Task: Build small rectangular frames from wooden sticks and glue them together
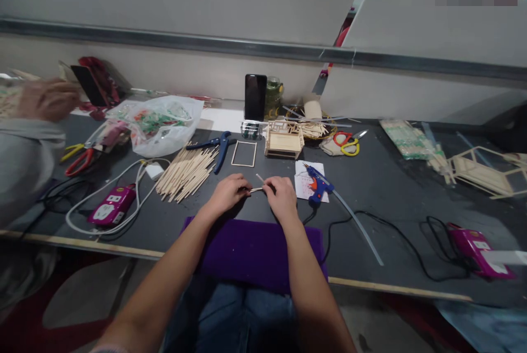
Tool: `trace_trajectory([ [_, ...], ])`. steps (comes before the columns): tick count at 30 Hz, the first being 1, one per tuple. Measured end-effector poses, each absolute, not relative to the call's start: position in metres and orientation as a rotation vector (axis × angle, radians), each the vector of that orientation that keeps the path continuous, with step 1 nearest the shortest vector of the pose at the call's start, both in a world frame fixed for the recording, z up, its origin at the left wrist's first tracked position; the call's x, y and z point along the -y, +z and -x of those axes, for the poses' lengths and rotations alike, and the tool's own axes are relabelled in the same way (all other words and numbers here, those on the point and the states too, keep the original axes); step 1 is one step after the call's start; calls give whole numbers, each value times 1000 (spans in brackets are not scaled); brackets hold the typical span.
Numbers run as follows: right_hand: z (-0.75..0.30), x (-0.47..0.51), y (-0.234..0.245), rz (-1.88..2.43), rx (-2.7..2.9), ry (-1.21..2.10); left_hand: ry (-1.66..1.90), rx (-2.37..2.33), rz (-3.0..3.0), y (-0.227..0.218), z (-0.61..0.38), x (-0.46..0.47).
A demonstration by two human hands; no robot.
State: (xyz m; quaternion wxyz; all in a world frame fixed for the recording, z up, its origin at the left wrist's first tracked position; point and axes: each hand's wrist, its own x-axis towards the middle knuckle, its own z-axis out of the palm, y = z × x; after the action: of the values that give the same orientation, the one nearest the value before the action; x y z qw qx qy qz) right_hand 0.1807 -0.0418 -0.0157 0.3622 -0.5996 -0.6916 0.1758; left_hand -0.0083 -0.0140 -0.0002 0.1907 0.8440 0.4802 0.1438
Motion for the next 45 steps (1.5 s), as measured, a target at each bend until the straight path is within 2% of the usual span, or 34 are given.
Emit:
trace_trajectory([
  [6, -179, 46, -20, 1593, 2073, 409, 533, -1365, -2230, -8, 10, 19],
  [14, -185, 47, -21, 1638, 2113, 361, 622, -1394, -2165, -9, 21, 18],
  [23, -190, 48, -21, 1628, 1733, 246, 612, -1394, -2234, -10, 29, 25],
  [32, -182, 62, -9, 1499, 1589, 251, 531, -1000, -2544, -27, 11, 37],
  [39, -180, 60, -9, 1515, 1562, 271, 524, -1254, -2686, -32, -15, 31],
  [45, -182, 60, -14, 1606, 1555, 415, 640, -1247, -2716, -33, -16, 35],
])
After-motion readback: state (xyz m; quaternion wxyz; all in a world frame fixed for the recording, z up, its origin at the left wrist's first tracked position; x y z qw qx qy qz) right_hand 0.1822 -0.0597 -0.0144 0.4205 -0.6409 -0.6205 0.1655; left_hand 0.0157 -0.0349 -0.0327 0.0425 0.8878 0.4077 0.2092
